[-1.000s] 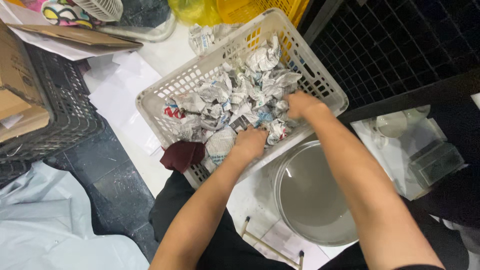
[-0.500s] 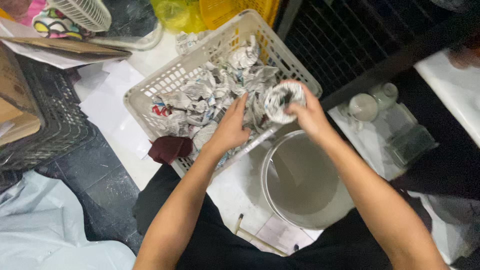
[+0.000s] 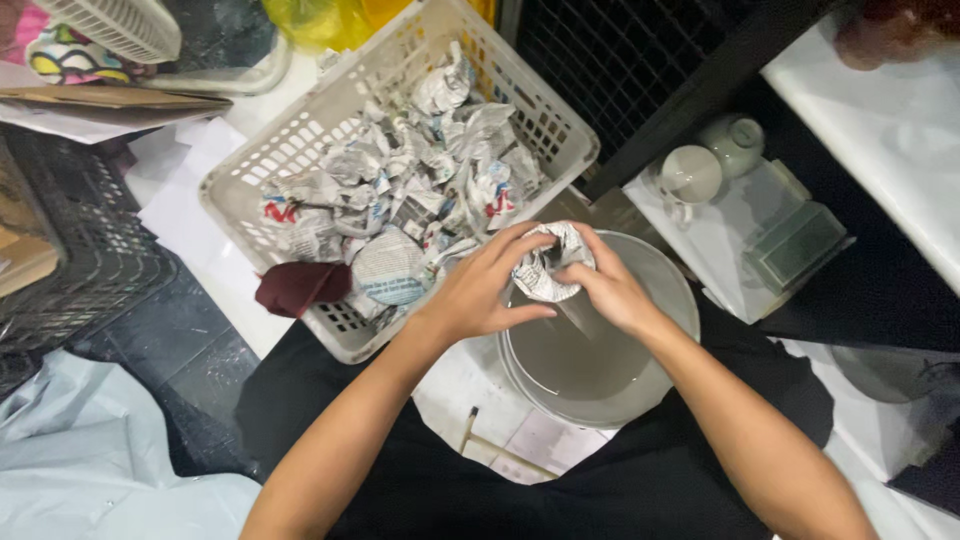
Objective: The person sits on the floor and unwraps various ceramic items, including cups, bowls, and a glass, from crumpled newspaper. Each item is carefully unwrapped and placed on a nearby shelf.
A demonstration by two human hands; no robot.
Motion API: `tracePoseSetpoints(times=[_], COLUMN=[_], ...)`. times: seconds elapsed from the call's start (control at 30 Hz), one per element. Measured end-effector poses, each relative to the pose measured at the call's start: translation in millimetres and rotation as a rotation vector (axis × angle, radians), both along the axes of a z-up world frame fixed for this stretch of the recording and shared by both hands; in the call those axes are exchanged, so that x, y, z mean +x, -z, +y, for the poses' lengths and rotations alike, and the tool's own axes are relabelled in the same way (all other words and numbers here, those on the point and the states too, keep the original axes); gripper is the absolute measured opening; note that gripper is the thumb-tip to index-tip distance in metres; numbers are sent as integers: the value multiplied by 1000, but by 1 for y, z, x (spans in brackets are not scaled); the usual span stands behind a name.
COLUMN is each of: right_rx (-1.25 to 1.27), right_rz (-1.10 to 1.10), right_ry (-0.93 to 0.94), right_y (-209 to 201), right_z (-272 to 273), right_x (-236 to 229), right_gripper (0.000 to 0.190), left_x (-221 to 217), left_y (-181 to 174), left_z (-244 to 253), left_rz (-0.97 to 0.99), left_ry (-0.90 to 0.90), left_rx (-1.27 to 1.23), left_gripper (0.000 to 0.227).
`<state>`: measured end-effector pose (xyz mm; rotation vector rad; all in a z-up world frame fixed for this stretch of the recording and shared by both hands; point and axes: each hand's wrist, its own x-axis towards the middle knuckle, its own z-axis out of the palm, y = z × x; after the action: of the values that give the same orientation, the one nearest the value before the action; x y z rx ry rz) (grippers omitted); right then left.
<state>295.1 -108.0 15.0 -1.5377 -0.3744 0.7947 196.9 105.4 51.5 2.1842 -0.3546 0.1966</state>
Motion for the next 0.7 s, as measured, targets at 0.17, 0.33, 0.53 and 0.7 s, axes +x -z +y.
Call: tracePoseSetpoints(times=[0.17, 0.33, 0.53, 0.7], right_rx=[63, 83, -24, -21], right_rz=[88, 141, -671, -1117], right_ry=[30, -3, 42, 12], right_y=[3, 5, -18, -41], right_z=[-1, 5, 4, 3], right_x=[13, 5, 4, 1], right_gripper=[51, 41, 61, 35], left_x=[16, 18, 17, 18], left_y=[17, 33, 36, 38], left_z=[-23, -33, -19, -20], left_rz=[61, 16, 115, 81], left_ry=[-55, -78, -113, -149], left_rx=[-413, -492, -387, -387], left_gripper=[114, 84, 81, 81])
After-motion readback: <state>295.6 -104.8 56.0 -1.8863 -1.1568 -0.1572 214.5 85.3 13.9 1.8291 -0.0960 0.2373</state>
